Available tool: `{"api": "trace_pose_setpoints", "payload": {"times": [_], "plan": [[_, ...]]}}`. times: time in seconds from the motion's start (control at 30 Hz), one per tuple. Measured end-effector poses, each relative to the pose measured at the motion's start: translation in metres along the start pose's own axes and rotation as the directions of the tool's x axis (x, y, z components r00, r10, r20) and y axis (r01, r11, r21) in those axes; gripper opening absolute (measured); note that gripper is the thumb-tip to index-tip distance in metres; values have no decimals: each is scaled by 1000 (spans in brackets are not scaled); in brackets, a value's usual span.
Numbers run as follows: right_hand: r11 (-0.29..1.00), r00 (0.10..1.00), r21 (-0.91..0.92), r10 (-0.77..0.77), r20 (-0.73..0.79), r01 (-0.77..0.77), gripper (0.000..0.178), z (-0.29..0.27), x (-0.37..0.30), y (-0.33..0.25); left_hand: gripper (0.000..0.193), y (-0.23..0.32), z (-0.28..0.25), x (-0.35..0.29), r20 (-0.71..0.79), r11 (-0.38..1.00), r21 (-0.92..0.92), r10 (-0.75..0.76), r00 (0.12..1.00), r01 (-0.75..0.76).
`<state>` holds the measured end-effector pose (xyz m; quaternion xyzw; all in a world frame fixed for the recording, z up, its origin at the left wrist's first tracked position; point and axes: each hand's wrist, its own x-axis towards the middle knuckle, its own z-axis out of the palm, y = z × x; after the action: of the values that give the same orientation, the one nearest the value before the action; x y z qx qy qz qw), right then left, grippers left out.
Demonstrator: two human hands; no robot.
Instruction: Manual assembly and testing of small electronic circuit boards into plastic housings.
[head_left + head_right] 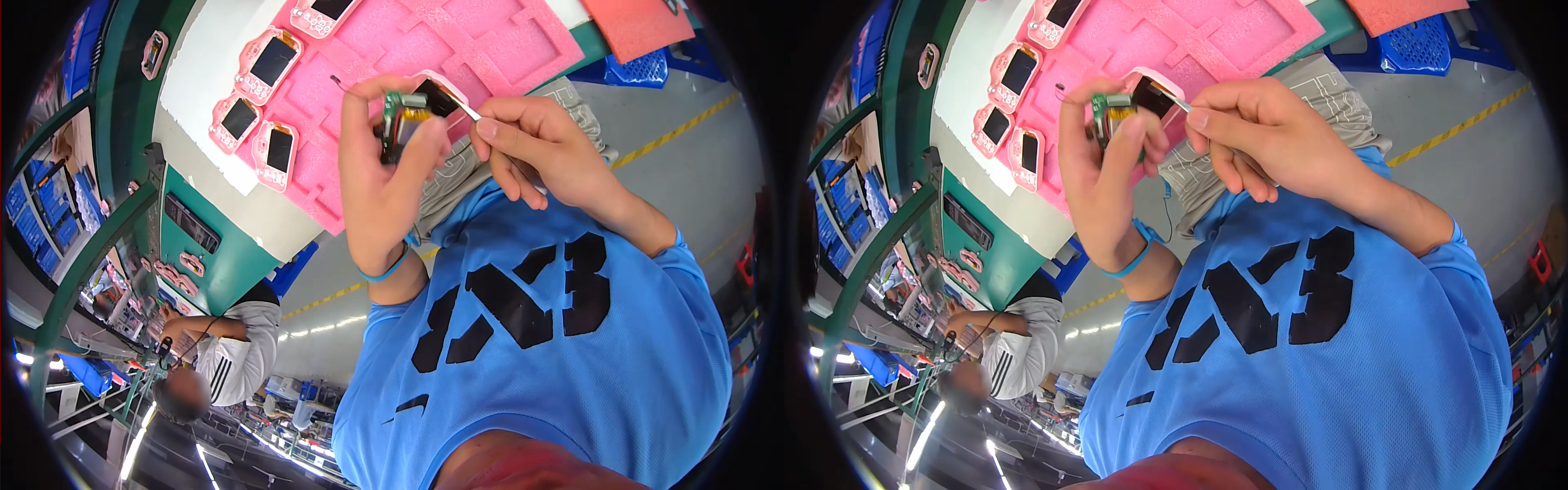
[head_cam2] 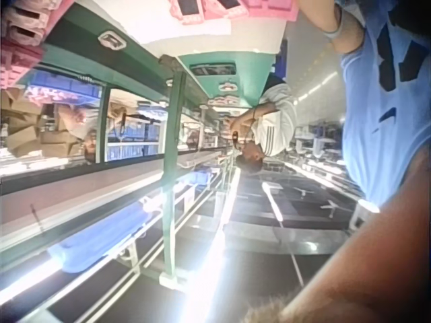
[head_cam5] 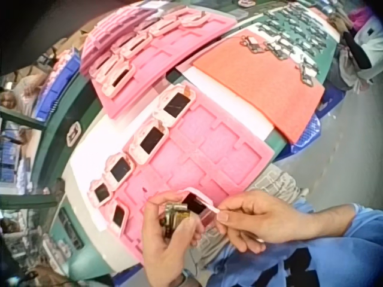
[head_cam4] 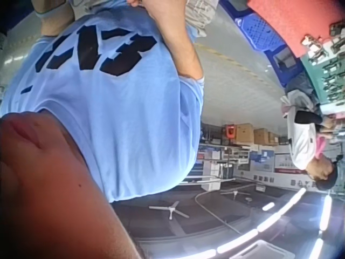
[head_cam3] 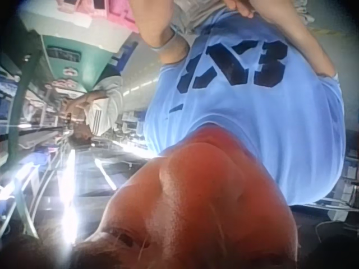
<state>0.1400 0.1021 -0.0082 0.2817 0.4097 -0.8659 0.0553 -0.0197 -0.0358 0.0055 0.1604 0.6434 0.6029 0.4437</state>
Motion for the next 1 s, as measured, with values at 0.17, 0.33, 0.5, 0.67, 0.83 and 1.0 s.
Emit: {"api": "trace_pose_setpoints", "payload": {"times": [0.17,0.33,0.5,0.67,0.83,1.0], "plan": [[830,926,-452,-376,-19,327,21,-2,-4,9,26,-9,-9,-7,105,996,47,-85,991,80],[690,900,-650,-436,-21,319,13,-7,-3,10,27,-10,-9,-9,75,997,-28,-75,994,77],[610,851,-707,-525,-22,358,10,-9,1,9,29,-12,-6,-6,91,998,5,-62,994,62],[525,797,-752,-604,2,400,8,-9,5,15,25,-9,-3,-5,53,994,29,-103,993,102],[565,823,-721,-568,12,401,8,-13,3,14,21,-7,1,-6,47,992,39,-119,992,117],[649,871,-683,-490,-38,335,9,-14,-2,10,17,-8,11,-5,7,990,51,-133,991,133]]}}
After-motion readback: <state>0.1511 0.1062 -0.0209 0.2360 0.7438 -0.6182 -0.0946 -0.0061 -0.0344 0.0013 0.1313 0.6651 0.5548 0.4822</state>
